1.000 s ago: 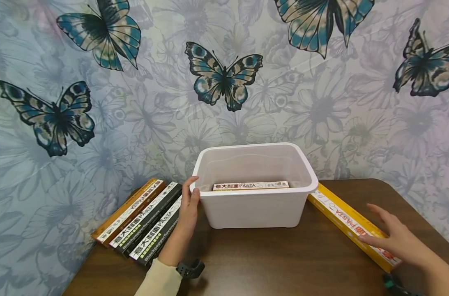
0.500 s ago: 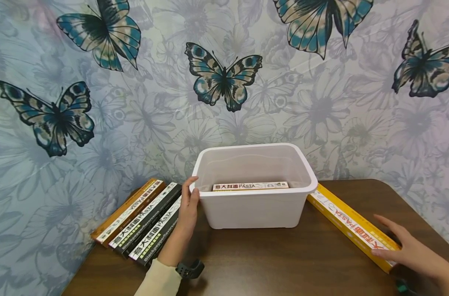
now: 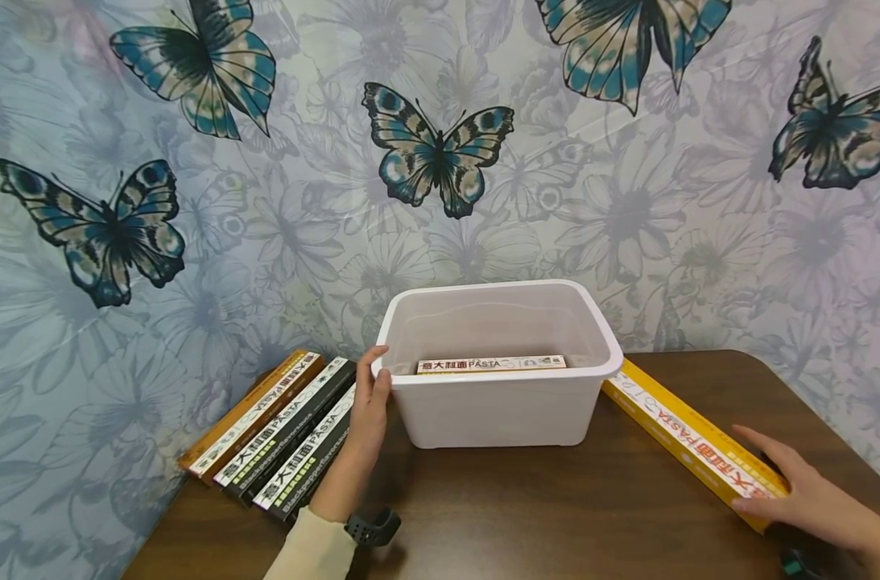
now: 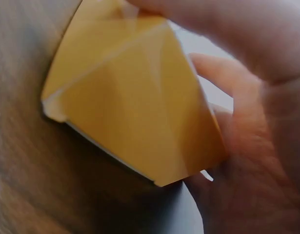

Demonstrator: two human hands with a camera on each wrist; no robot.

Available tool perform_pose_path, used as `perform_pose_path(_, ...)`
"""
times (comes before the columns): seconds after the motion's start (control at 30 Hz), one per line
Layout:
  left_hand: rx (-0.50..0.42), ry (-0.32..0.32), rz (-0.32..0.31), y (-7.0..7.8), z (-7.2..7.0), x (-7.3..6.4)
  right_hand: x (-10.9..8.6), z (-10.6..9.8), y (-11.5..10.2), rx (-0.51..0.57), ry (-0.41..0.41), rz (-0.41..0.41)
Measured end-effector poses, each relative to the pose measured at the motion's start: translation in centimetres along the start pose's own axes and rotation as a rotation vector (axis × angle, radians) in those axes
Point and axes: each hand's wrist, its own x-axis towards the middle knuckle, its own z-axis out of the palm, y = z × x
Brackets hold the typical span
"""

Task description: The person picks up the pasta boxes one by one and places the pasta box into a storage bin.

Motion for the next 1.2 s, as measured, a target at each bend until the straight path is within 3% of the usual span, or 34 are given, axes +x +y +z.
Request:
perform_pose_path(0.3, -0.002, 0.001, 0.001, 0.0, 0.1, 0.1, 0.3, -0.3, 0.2, 0.004, 0.061, 0.086)
perform_pose_path(0.47, -0.003, 0.005, 0.002, 0.0, 0.1, 0.0, 0.5, -0.6, 0.6, 0.004, 0.100, 0.102)
perform_pose_path(0.77, -0.002, 0.005, 0.006, 0.1, 0.0, 0.0, 0.3, -0.2, 0.7, -0.001, 0.244, 0.083)
perform_pose_path(1.1, -0.005, 0.010, 0.023, -0.2, 0.1, 0.1, 0.1, -0.1, 1.0, 0.006, 0.252, 0.234)
perform_pose_path(1.2, -0.006, 0.010, 0.023, -0.2, 0.1, 0.0, 0.1, 0.0, 1.3, 0.020, 0.288, 0.236)
